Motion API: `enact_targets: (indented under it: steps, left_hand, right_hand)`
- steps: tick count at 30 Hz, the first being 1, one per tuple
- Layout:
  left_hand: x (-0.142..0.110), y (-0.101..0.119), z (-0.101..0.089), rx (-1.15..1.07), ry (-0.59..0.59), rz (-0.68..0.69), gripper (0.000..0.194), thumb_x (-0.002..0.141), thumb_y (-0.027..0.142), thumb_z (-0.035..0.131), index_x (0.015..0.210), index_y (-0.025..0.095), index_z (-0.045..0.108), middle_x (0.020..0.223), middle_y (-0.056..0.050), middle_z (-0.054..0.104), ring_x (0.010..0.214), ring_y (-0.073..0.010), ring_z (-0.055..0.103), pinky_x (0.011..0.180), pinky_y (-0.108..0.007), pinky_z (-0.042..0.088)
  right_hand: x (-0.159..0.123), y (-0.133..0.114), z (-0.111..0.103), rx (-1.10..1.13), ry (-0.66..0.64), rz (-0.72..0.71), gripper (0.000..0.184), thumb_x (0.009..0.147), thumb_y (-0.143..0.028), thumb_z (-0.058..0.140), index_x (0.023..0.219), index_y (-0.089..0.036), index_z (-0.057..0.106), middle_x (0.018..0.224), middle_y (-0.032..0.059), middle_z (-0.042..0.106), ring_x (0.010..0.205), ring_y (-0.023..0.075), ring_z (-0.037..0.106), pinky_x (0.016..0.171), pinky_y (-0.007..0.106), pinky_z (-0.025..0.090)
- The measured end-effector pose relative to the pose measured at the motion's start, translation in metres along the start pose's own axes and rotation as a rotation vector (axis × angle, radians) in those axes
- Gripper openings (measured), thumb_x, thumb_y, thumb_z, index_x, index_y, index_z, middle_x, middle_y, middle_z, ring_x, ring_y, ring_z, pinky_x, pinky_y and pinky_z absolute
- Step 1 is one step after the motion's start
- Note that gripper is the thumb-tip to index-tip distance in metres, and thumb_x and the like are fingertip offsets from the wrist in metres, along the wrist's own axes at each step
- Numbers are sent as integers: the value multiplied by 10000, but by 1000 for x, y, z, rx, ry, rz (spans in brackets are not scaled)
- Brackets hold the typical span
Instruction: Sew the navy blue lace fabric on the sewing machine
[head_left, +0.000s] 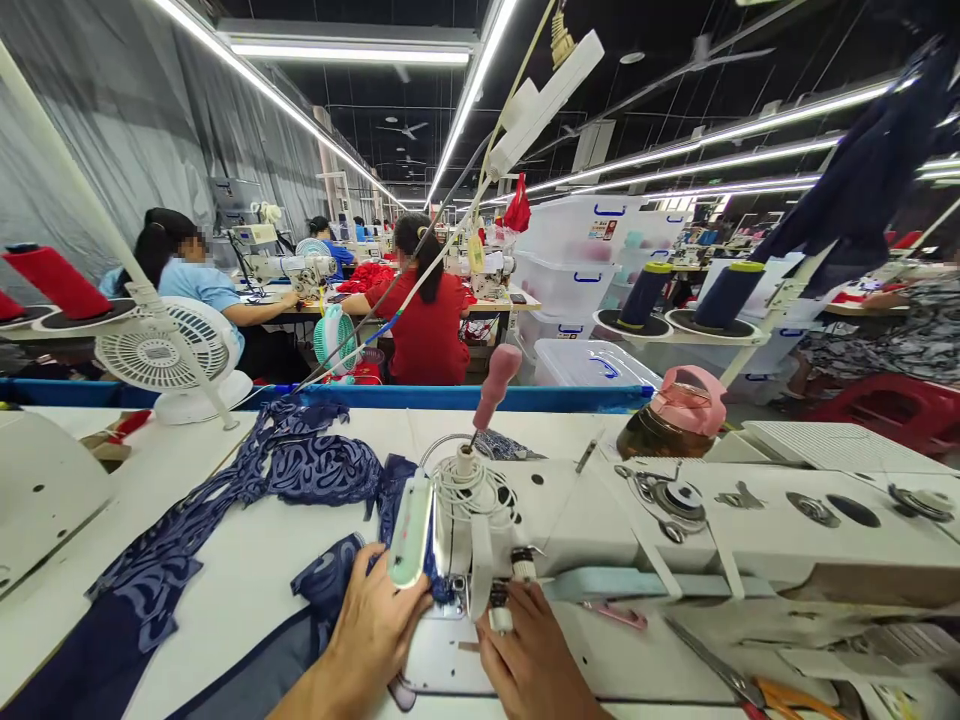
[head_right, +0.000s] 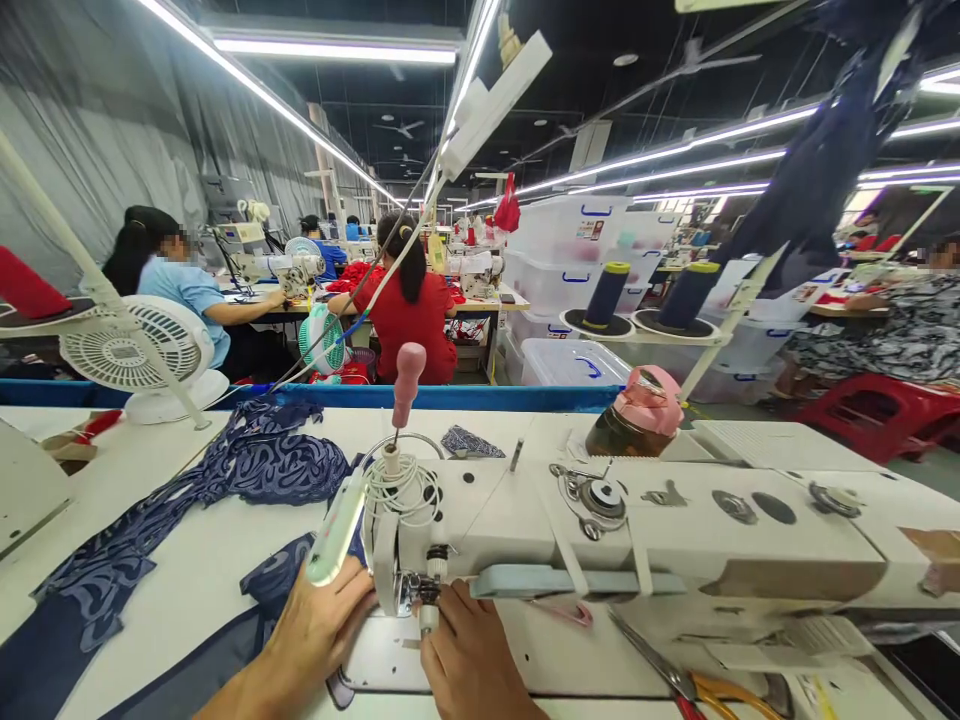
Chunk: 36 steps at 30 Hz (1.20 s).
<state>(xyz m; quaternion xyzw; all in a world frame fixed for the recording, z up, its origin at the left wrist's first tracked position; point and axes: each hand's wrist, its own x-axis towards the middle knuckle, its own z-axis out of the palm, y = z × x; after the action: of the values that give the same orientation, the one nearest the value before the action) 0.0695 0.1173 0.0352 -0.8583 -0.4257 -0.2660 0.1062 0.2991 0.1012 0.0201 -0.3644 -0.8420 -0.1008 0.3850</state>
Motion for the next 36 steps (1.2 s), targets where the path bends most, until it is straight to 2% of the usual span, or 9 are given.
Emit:
enact_targets:
  steps: [8,14,19,22,24,26,29,34,36]
  left_hand:
    - [5,2,-24,85,-75,25,156,818,105,583,773,229,500,673,48,578,606,-183,563,690,-339,371]
    - [8,-23,-45,326,-96,79,341,719,-104,420,720,214,543,624,25,558,533,-176,500,666,-344,380]
    - [5,-46,-53,563,-47,44,461,796,-111,372,1051,144,659,899,-109,679,836,-286,640,867,-516,451]
    - [-6,-34,-48,510,14,-66,686,684,-142,368,1294,104,562,1253,-228,607,1228,-389,546,1038,-666,347]
    - [-11,-16,-40,310,13,-24,646,731,-72,430,1330,143,538,1318,-184,584,1296,-356,501,1122,-651,287]
    - [-12,4,-29,103,13,64,428,855,95,519,1274,166,571,1212,-118,643,1178,-296,577,1115,-559,360]
    - [-7,20,-8,-50,47,51,254,902,267,610,1133,160,613,1085,-107,665,1031,-283,612,906,-453,520]
    - [0,13,14,-183,9,-65,95,935,185,539,978,185,624,968,-98,647,914,-277,588,737,-404,520]
    - [0,9,16,-212,-4,-62,179,951,135,455,901,199,614,866,-66,635,826,-243,577,692,-368,498]
  right_hand:
    - [6,-6,-12,34,-102,4,331,915,-56,464,1150,-210,639,896,58,656,813,229,564,783,381,414]
    - [6,-7,-12,59,-100,3,336,899,-32,469,1133,-206,638,891,51,659,795,214,570,748,363,418]
    - [4,-6,-11,61,-84,27,336,904,-38,457,1117,-210,653,875,50,663,800,218,567,735,368,421]
    - [4,-6,-10,61,-57,25,333,901,-40,458,1104,-206,663,840,48,647,768,215,548,728,366,422]
    - [5,-6,-10,63,-65,13,326,893,-36,467,1094,-201,663,837,49,642,765,216,547,730,364,425]
    - [6,-6,-11,51,-80,5,309,891,-35,478,1077,-201,659,839,51,640,778,220,556,741,364,430]
    - [7,-7,-12,27,-103,16,265,903,-52,490,1035,-208,658,848,52,640,805,224,565,763,366,440]
    - [5,-6,-11,66,-92,38,234,907,-63,481,851,-204,659,840,56,645,804,212,560,796,371,458]
    - [4,-6,-10,70,-71,31,247,905,-59,479,878,-205,675,894,67,667,830,217,576,813,379,463]
